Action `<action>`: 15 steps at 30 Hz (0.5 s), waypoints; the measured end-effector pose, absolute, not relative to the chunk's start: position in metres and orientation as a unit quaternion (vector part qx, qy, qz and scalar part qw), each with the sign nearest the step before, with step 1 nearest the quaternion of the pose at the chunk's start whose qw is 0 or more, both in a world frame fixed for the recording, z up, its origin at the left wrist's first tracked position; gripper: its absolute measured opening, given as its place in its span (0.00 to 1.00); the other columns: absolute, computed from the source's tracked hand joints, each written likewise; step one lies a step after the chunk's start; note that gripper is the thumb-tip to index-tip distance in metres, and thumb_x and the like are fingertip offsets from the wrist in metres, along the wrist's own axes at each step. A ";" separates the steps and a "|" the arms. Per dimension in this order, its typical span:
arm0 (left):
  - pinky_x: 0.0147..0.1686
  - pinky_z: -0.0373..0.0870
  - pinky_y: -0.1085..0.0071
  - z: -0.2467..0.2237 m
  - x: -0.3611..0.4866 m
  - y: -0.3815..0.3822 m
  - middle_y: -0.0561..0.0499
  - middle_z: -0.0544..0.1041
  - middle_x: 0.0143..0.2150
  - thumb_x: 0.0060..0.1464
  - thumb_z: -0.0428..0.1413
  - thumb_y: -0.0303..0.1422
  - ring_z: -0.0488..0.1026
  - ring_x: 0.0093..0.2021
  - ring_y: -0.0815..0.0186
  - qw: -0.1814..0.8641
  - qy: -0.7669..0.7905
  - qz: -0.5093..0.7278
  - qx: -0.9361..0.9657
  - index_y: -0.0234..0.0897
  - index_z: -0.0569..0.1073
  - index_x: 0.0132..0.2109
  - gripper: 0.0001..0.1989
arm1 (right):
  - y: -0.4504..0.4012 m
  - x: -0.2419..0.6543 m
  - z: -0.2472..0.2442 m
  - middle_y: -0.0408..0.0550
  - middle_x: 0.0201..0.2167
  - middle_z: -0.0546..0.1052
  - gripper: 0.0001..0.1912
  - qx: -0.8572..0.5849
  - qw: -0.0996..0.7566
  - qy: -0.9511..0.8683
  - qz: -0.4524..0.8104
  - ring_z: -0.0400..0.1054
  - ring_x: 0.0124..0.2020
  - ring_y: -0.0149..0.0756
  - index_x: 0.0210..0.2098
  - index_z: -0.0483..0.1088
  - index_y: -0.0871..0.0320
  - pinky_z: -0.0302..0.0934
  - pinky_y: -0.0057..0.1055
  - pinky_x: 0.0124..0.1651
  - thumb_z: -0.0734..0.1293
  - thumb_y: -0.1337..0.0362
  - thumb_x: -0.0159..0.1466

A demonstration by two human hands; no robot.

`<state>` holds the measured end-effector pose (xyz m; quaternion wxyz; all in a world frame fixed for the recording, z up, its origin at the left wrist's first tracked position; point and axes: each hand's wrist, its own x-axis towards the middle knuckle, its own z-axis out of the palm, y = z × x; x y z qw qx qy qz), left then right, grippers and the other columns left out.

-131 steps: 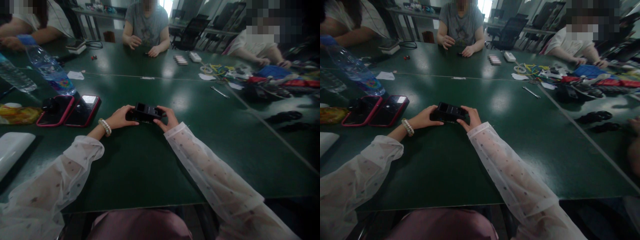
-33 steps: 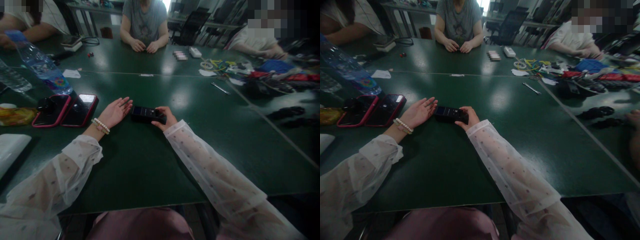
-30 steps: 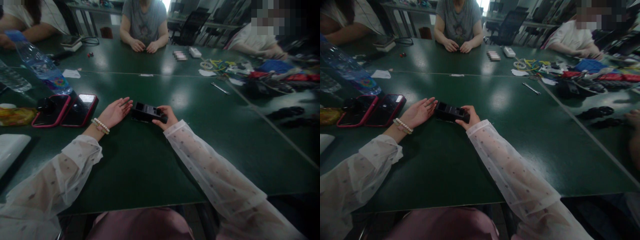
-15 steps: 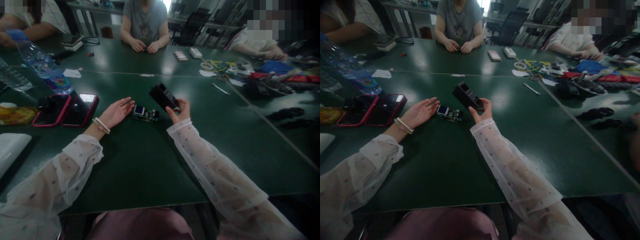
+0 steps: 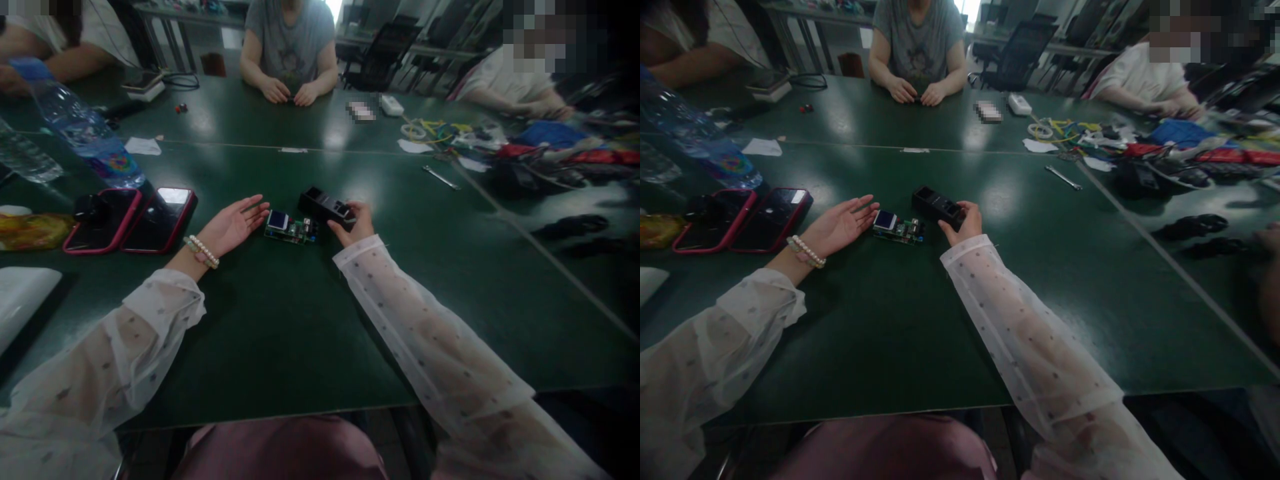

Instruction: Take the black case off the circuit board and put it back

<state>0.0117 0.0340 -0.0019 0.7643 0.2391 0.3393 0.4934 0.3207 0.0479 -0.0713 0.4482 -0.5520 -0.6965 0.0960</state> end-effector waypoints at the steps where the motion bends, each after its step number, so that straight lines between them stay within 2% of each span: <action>1: 0.46 0.74 0.73 -0.002 0.012 0.034 0.43 0.78 0.45 0.65 0.49 0.27 0.77 0.46 0.65 0.764 0.341 0.494 0.238 0.30 0.75 0.48 0.11 | 0.046 0.320 -0.071 0.52 0.44 0.69 0.30 -0.562 0.436 -0.697 0.090 0.67 0.45 0.47 0.54 0.56 0.53 0.66 0.53 0.49 0.70 0.57 0.56; 6: 0.47 0.74 0.72 -0.003 0.011 0.034 0.43 0.78 0.45 0.65 0.50 0.27 0.76 0.47 0.65 0.764 0.338 0.494 0.242 0.31 0.75 0.49 0.11 | 0.034 0.313 -0.054 0.56 0.48 0.70 0.32 -0.578 0.423 -0.696 0.051 0.64 0.51 0.53 0.58 0.57 0.53 0.62 0.59 0.54 0.70 0.59 0.57; 11: 0.47 0.74 0.72 -0.006 0.010 0.036 0.43 0.78 0.45 0.64 0.51 0.27 0.77 0.47 0.65 0.767 0.330 0.494 0.243 0.30 0.75 0.48 0.10 | 0.015 0.303 -0.026 0.53 0.45 0.73 0.17 -0.528 0.470 -0.707 -0.017 0.66 0.50 0.49 0.52 0.63 0.53 0.65 0.51 0.50 0.62 0.59 0.64; 15: 0.46 0.75 0.72 -0.005 0.011 0.036 0.43 0.79 0.44 0.65 0.50 0.27 0.77 0.46 0.65 0.766 0.333 0.495 0.240 0.30 0.75 0.47 0.10 | 0.007 0.290 -0.023 0.51 0.43 0.74 0.15 -0.447 0.455 -0.769 -0.051 0.67 0.48 0.47 0.49 0.65 0.53 0.63 0.50 0.51 0.65 0.56 0.64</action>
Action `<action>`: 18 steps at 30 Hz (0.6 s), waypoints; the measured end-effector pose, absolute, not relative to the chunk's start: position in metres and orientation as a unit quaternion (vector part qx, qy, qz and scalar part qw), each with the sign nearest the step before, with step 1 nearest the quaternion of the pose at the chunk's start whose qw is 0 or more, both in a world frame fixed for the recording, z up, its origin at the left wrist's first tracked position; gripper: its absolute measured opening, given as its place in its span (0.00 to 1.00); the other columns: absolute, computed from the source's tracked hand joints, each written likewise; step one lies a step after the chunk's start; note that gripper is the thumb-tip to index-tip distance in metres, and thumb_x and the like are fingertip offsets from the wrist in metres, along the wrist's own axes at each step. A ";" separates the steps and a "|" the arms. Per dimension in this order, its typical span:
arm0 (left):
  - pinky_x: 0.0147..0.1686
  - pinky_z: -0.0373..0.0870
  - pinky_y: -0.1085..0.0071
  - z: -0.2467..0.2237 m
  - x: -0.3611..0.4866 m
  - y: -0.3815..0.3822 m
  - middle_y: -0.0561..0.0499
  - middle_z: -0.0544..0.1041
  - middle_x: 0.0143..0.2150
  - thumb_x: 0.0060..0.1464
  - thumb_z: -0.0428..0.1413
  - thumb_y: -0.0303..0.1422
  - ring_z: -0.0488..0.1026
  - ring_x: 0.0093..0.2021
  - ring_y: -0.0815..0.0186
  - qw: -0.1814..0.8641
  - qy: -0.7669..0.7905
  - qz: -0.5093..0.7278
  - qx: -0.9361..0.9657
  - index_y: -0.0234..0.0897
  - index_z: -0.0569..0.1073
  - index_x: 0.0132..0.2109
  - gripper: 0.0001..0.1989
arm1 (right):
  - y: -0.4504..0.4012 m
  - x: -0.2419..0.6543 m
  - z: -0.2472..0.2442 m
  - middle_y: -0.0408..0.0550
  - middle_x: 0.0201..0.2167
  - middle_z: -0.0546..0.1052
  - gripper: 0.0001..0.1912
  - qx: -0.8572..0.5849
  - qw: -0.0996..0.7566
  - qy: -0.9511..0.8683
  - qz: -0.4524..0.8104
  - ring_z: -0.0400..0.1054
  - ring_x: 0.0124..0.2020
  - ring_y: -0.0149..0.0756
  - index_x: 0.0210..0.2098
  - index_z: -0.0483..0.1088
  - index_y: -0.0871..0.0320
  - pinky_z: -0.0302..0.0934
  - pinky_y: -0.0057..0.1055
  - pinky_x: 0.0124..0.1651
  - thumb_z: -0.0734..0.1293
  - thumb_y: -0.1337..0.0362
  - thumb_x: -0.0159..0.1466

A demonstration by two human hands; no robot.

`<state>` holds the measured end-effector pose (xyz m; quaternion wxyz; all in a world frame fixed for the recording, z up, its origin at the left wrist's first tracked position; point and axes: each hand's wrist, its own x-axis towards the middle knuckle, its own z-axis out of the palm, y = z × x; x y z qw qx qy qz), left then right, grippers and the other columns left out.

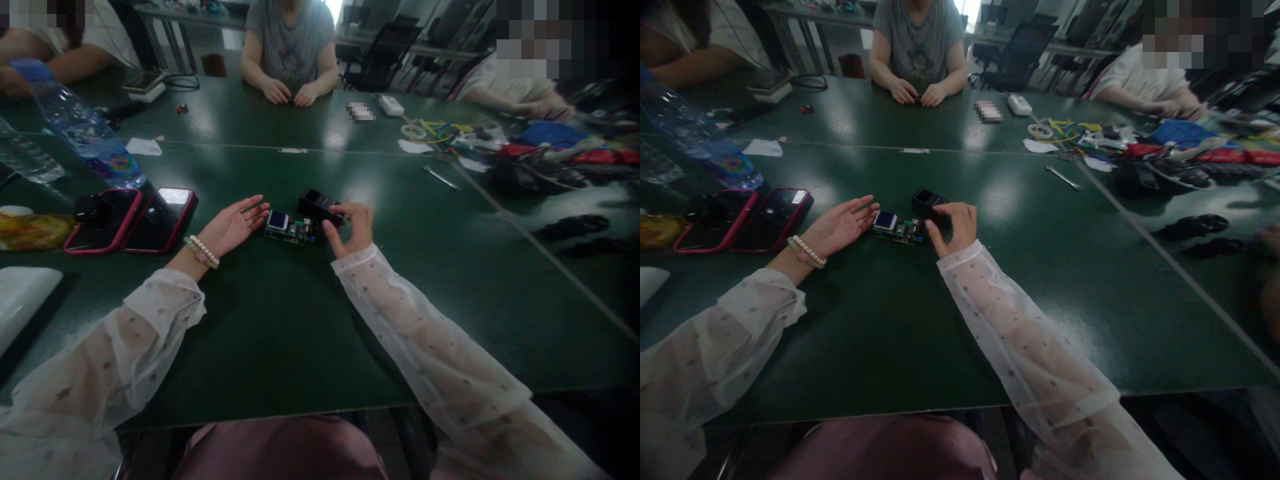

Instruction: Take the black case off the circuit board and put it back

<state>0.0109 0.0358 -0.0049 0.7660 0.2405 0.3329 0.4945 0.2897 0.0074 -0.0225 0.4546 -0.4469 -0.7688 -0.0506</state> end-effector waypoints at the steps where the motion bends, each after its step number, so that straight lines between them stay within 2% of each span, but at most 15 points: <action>1: 0.46 0.75 0.72 -0.004 0.011 0.036 0.43 0.79 0.44 0.65 0.50 0.27 0.77 0.46 0.65 0.765 0.335 0.495 0.240 0.30 0.75 0.47 0.11 | 0.007 0.286 -0.025 0.51 0.44 0.74 0.19 -0.426 0.438 -0.790 -0.053 0.67 0.49 0.48 0.49 0.65 0.53 0.62 0.51 0.53 0.67 0.53 0.63; 4: 0.46 0.74 0.72 -0.002 0.013 0.034 0.43 0.79 0.44 0.65 0.49 0.27 0.77 0.45 0.65 0.762 0.344 0.494 0.237 0.31 0.75 0.47 0.11 | 0.009 0.280 -0.034 0.54 0.51 0.70 0.34 -0.415 0.367 -0.831 -0.045 0.64 0.53 0.53 0.55 0.63 0.54 0.60 0.55 0.55 0.71 0.43 0.55; 6: 0.46 0.74 0.73 -0.001 0.013 0.034 0.43 0.79 0.44 0.65 0.49 0.27 0.77 0.45 0.66 0.762 0.346 0.493 0.238 0.31 0.76 0.47 0.11 | 0.010 0.279 -0.039 0.56 0.55 0.67 0.39 -0.443 0.327 -0.834 -0.034 0.61 0.57 0.56 0.58 0.61 0.53 0.59 0.57 0.55 0.72 0.42 0.54; 12: 0.46 0.75 0.73 -0.002 0.012 0.034 0.43 0.79 0.43 0.64 0.50 0.27 0.77 0.46 0.65 0.762 0.343 0.494 0.241 0.31 0.75 0.50 0.12 | 0.013 0.282 -0.042 0.55 0.54 0.66 0.25 -0.475 0.296 -0.828 -0.029 0.59 0.56 0.55 0.55 0.66 0.52 0.59 0.54 0.52 0.69 0.51 0.61; 18: 0.46 0.75 0.73 -0.001 0.013 0.034 0.44 0.79 0.44 0.65 0.50 0.27 0.78 0.44 0.66 0.760 0.350 0.492 0.241 0.32 0.73 0.54 0.14 | 0.015 0.284 -0.043 0.54 0.54 0.67 0.23 -0.473 0.284 -0.833 -0.033 0.58 0.56 0.54 0.56 0.67 0.51 0.58 0.53 0.53 0.67 0.52 0.63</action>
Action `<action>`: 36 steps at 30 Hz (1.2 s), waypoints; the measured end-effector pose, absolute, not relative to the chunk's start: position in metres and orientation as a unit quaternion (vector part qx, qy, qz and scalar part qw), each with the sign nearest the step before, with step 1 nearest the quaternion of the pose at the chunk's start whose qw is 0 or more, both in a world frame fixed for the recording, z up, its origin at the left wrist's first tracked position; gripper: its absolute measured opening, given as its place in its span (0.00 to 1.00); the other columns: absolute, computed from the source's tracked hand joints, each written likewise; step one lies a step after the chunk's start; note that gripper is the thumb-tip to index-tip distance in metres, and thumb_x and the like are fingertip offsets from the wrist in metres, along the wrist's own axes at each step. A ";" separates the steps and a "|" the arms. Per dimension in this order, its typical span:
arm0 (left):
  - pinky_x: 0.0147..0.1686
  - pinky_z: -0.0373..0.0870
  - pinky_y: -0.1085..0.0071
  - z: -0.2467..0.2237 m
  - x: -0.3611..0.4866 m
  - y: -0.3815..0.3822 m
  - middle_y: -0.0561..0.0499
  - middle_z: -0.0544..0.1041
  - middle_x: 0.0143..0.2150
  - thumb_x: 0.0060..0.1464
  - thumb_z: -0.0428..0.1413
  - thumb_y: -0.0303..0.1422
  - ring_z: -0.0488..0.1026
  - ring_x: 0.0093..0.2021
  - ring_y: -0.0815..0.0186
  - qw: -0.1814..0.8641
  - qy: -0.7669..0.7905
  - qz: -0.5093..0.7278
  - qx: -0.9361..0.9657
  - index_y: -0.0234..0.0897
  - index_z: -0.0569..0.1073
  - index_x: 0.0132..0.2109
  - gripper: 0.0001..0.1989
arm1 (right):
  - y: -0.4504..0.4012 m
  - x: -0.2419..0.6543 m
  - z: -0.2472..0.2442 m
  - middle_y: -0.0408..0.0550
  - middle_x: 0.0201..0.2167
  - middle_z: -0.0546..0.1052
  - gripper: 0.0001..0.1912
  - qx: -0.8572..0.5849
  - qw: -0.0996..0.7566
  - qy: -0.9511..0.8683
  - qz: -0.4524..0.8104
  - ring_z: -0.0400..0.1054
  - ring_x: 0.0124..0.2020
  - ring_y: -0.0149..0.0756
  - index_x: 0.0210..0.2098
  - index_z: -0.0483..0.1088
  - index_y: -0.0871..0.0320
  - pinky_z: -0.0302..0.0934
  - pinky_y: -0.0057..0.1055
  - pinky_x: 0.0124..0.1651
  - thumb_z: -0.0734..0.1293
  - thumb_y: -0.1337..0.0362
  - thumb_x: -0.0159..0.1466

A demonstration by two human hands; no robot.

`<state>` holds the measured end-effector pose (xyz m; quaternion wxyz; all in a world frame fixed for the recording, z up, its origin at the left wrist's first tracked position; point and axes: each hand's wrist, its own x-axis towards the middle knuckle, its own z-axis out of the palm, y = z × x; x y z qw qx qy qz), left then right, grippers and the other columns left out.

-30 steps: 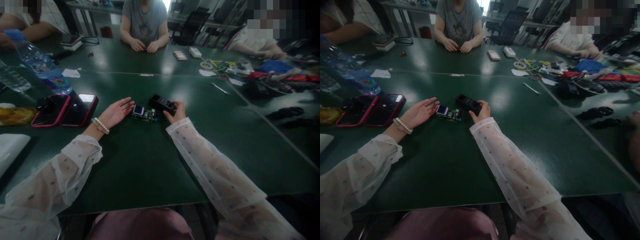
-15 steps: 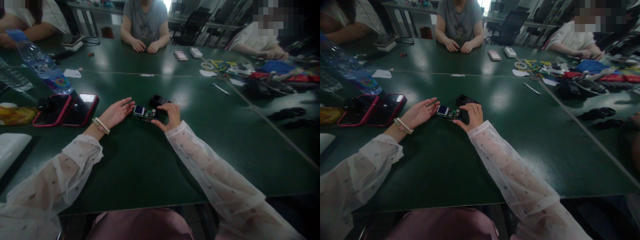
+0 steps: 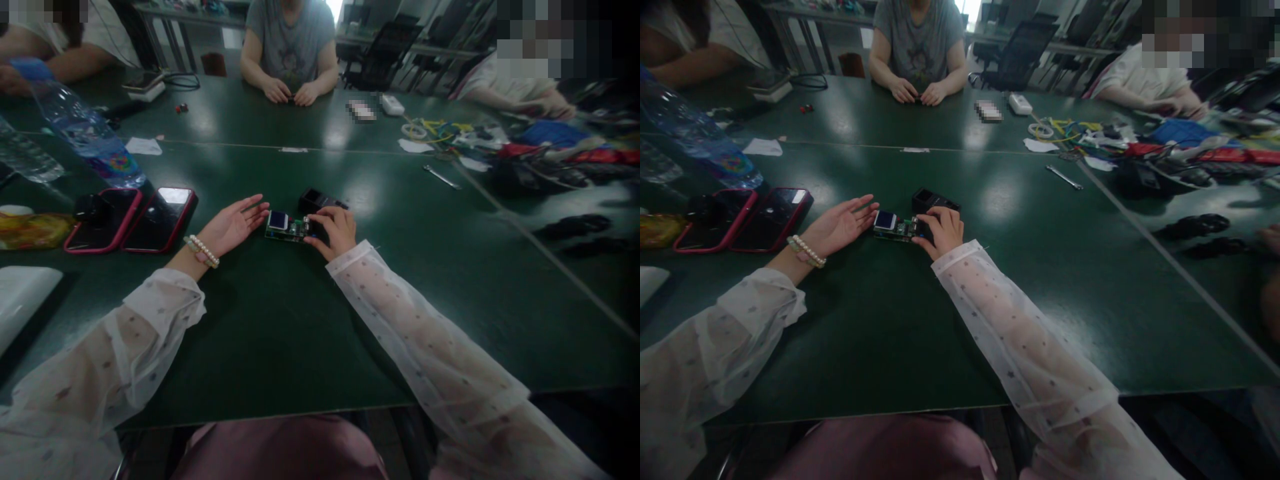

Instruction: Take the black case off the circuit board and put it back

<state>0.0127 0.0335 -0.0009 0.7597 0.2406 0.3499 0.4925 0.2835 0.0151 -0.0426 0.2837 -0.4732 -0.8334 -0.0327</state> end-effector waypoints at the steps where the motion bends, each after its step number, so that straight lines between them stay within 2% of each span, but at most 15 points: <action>1: 0.46 0.75 0.73 -0.001 0.013 0.033 0.44 0.79 0.44 0.65 0.50 0.27 0.78 0.44 0.66 0.760 0.349 0.492 0.242 0.32 0.73 0.54 0.14 | 0.015 0.283 -0.042 0.54 0.54 0.67 0.23 -0.474 0.287 -0.832 -0.034 0.58 0.56 0.54 0.57 0.66 0.50 0.58 0.53 0.53 0.67 0.52 0.63; 7: 0.46 0.75 0.73 -0.002 0.012 0.033 0.44 0.79 0.44 0.65 0.50 0.27 0.77 0.44 0.66 0.762 0.338 0.494 0.246 0.31 0.73 0.53 0.13 | 0.011 0.284 -0.036 0.53 0.56 0.66 0.21 -0.511 0.366 -0.776 -0.046 0.58 0.58 0.55 0.56 0.64 0.47 0.57 0.59 0.57 0.63 0.51 0.66; 12: 0.46 0.75 0.73 -0.002 0.012 0.033 0.44 0.79 0.43 0.65 0.49 0.27 0.78 0.44 0.67 0.760 0.346 0.493 0.242 0.33 0.72 0.56 0.15 | 0.024 0.302 -0.044 0.60 0.56 0.64 0.34 -0.569 0.411 -0.711 -0.042 0.57 0.60 0.61 0.60 0.58 0.54 0.53 0.66 0.59 0.69 0.50 0.60; 14: 0.46 0.75 0.73 -0.002 0.012 0.033 0.44 0.79 0.43 0.65 0.49 0.27 0.77 0.44 0.67 0.760 0.345 0.494 0.243 0.33 0.72 0.56 0.15 | 0.030 0.310 -0.052 0.61 0.54 0.66 0.36 -0.576 0.419 -0.702 -0.003 0.62 0.56 0.58 0.61 0.56 0.57 0.57 0.64 0.57 0.70 0.52 0.59; 18: 0.46 0.75 0.73 -0.001 0.012 0.033 0.44 0.79 0.44 0.65 0.49 0.26 0.77 0.44 0.66 0.758 0.345 0.495 0.246 0.33 0.72 0.56 0.15 | 0.041 0.317 -0.065 0.57 0.48 0.71 0.35 -0.576 0.428 -0.691 0.086 0.69 0.47 0.49 0.61 0.56 0.55 0.65 0.55 0.50 0.71 0.57 0.57; 22: 0.46 0.75 0.73 -0.002 0.012 0.033 0.44 0.79 0.44 0.65 0.49 0.27 0.77 0.44 0.66 0.759 0.344 0.494 0.247 0.32 0.73 0.54 0.14 | 0.043 0.315 -0.066 0.58 0.48 0.73 0.30 -0.576 0.435 -0.685 0.099 0.70 0.48 0.48 0.55 0.61 0.58 0.67 0.53 0.50 0.72 0.58 0.56; 27: 0.46 0.74 0.73 -0.004 0.011 0.034 0.44 0.79 0.44 0.65 0.50 0.27 0.77 0.46 0.66 0.762 0.335 0.494 0.250 0.32 0.74 0.53 0.13 | 0.031 0.303 -0.052 0.59 0.54 0.69 0.31 -0.511 0.504 -0.689 0.104 0.70 0.52 0.46 0.60 0.54 0.55 0.70 0.47 0.50 0.66 0.50 0.63; 32: 0.47 0.73 0.74 -0.004 0.011 0.034 0.45 0.80 0.44 0.65 0.50 0.27 0.77 0.45 0.67 0.762 0.334 0.494 0.254 0.31 0.74 0.52 0.13 | 0.017 0.287 -0.041 0.57 0.54 0.70 0.31 -0.430 0.472 -0.766 0.082 0.70 0.52 0.48 0.60 0.57 0.52 0.70 0.48 0.50 0.66 0.48 0.62; 36: 0.47 0.73 0.74 -0.003 0.011 0.034 0.45 0.80 0.46 0.65 0.50 0.28 0.77 0.45 0.68 0.762 0.335 0.490 0.259 0.33 0.73 0.55 0.14 | 0.013 0.285 -0.042 0.56 0.52 0.71 0.30 -0.419 0.422 -0.800 0.082 0.70 0.52 0.48 0.60 0.58 0.53 0.70 0.50 0.50 0.67 0.53 0.62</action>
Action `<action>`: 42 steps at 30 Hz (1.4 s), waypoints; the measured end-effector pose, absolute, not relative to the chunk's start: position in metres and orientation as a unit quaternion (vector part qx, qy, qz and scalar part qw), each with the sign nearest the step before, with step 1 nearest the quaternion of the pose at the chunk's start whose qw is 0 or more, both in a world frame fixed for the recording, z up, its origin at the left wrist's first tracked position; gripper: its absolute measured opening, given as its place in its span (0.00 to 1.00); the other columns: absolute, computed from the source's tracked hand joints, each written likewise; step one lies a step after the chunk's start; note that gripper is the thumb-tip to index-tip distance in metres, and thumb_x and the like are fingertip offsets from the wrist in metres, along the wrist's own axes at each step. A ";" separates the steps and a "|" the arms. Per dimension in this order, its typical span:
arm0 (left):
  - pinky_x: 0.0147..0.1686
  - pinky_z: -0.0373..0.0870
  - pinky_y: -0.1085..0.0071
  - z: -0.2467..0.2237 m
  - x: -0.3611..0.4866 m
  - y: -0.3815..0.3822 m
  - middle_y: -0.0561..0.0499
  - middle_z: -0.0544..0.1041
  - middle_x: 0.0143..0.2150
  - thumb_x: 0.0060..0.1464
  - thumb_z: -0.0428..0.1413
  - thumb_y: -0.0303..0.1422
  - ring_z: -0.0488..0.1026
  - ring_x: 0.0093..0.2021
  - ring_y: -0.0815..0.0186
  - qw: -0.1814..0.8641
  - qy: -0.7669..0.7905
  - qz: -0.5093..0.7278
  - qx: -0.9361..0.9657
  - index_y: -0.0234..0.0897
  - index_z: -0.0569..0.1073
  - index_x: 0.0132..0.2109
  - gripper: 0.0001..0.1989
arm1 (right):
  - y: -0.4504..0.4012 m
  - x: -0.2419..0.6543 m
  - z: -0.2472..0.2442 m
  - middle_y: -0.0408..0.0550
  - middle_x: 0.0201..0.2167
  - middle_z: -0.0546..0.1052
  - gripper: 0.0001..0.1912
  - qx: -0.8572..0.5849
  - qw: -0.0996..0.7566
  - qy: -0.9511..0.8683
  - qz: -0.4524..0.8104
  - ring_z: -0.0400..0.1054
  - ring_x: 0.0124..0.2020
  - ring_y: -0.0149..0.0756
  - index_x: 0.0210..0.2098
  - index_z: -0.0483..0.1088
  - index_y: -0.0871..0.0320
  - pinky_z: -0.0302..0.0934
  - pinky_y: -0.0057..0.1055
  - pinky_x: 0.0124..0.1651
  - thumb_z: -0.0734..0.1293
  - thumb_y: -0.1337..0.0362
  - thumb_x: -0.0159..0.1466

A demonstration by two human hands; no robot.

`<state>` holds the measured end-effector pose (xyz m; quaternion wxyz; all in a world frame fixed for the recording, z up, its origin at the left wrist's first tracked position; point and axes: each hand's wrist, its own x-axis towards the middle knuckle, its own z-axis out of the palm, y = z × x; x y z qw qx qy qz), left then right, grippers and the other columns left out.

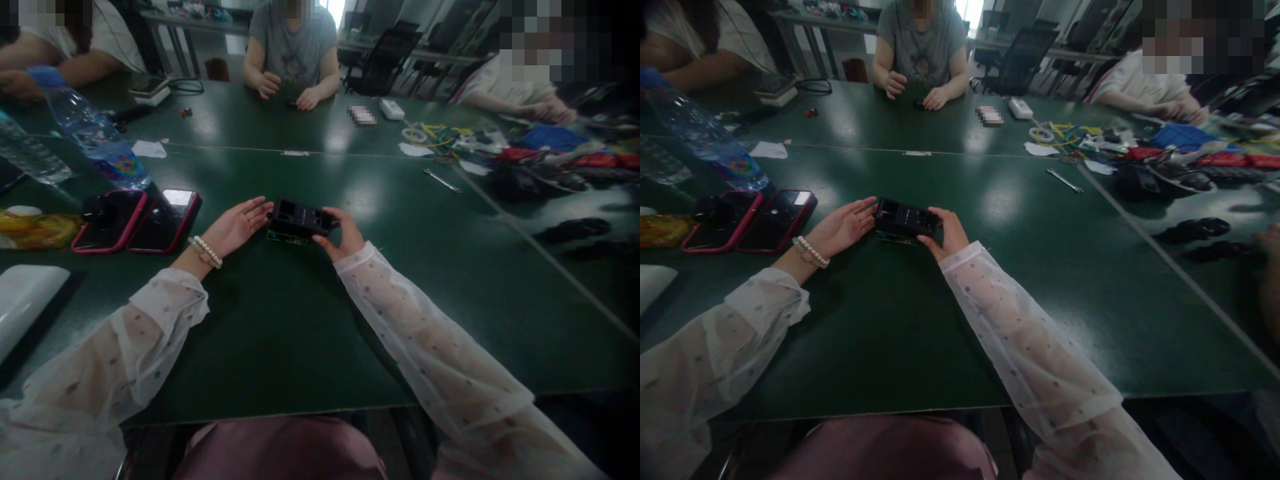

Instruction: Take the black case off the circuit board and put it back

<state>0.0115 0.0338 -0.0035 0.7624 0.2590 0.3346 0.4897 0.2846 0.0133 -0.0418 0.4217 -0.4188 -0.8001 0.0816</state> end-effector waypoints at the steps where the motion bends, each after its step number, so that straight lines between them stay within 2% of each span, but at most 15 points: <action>1: 0.47 0.73 0.74 -0.003 0.011 0.034 0.45 0.80 0.46 0.65 0.50 0.28 0.77 0.45 0.68 0.762 0.335 0.490 0.259 0.33 0.73 0.55 0.14 | 0.013 0.285 -0.043 0.56 0.52 0.71 0.30 -0.424 0.407 -0.805 0.085 0.69 0.52 0.48 0.60 0.58 0.54 0.69 0.50 0.50 0.67 0.54 0.61; 7: 0.45 0.75 0.75 -0.004 0.010 0.034 0.44 0.79 0.50 0.66 0.48 0.28 0.78 0.46 0.68 0.764 0.327 0.489 0.263 0.32 0.75 0.52 0.13 | 0.013 0.286 -0.045 0.57 0.54 0.73 0.31 -0.431 0.326 -0.837 0.088 0.68 0.54 0.53 0.60 0.60 0.55 0.65 0.55 0.55 0.70 0.55 0.60; 12: 0.45 0.75 0.75 -0.006 0.010 0.036 0.43 0.79 0.51 0.66 0.49 0.27 0.78 0.46 0.67 0.759 0.333 0.491 0.269 0.33 0.75 0.53 0.14 | 0.015 0.285 -0.045 0.57 0.55 0.72 0.33 -0.441 0.306 -0.838 0.096 0.68 0.54 0.53 0.60 0.60 0.54 0.64 0.56 0.56 0.71 0.56 0.59; 19: 0.45 0.76 0.73 -0.006 0.010 0.035 0.43 0.79 0.50 0.65 0.49 0.27 0.78 0.46 0.66 0.760 0.334 0.490 0.264 0.34 0.73 0.57 0.16 | 0.011 0.284 -0.041 0.55 0.54 0.72 0.32 -0.451 0.315 -0.827 0.115 0.68 0.56 0.53 0.59 0.60 0.52 0.65 0.55 0.56 0.72 0.57 0.58; 28: 0.48 0.74 0.73 -0.006 0.010 0.035 0.43 0.79 0.51 0.66 0.48 0.28 0.77 0.48 0.66 0.759 0.333 0.489 0.271 0.32 0.75 0.50 0.13 | 0.014 0.286 -0.048 0.58 0.54 0.72 0.32 -0.448 0.321 -0.826 0.123 0.68 0.55 0.53 0.60 0.60 0.53 0.67 0.55 0.54 0.72 0.58 0.58; 34: 0.47 0.73 0.72 -0.005 0.011 0.034 0.43 0.79 0.48 0.65 0.49 0.28 0.77 0.47 0.65 0.758 0.335 0.488 0.273 0.33 0.76 0.51 0.13 | 0.010 0.284 -0.046 0.57 0.53 0.71 0.30 -0.440 0.365 -0.808 0.139 0.69 0.54 0.50 0.59 0.59 0.53 0.67 0.52 0.53 0.70 0.57 0.60; 38: 0.47 0.73 0.73 -0.004 0.012 0.033 0.44 0.80 0.45 0.65 0.48 0.27 0.77 0.45 0.67 0.761 0.331 0.492 0.262 0.32 0.76 0.50 0.13 | 0.011 0.283 -0.044 0.58 0.54 0.70 0.31 -0.422 0.437 -0.782 0.138 0.69 0.54 0.49 0.59 0.57 0.54 0.69 0.48 0.51 0.68 0.52 0.61; 42: 0.49 0.72 0.72 -0.005 0.012 0.034 0.43 0.80 0.46 0.66 0.47 0.27 0.77 0.47 0.65 0.761 0.321 0.496 0.267 0.31 0.76 0.47 0.13 | 0.021 0.288 -0.047 0.56 0.54 0.69 0.31 -0.443 0.508 -0.723 0.150 0.70 0.53 0.47 0.59 0.55 0.53 0.69 0.45 0.48 0.66 0.48 0.61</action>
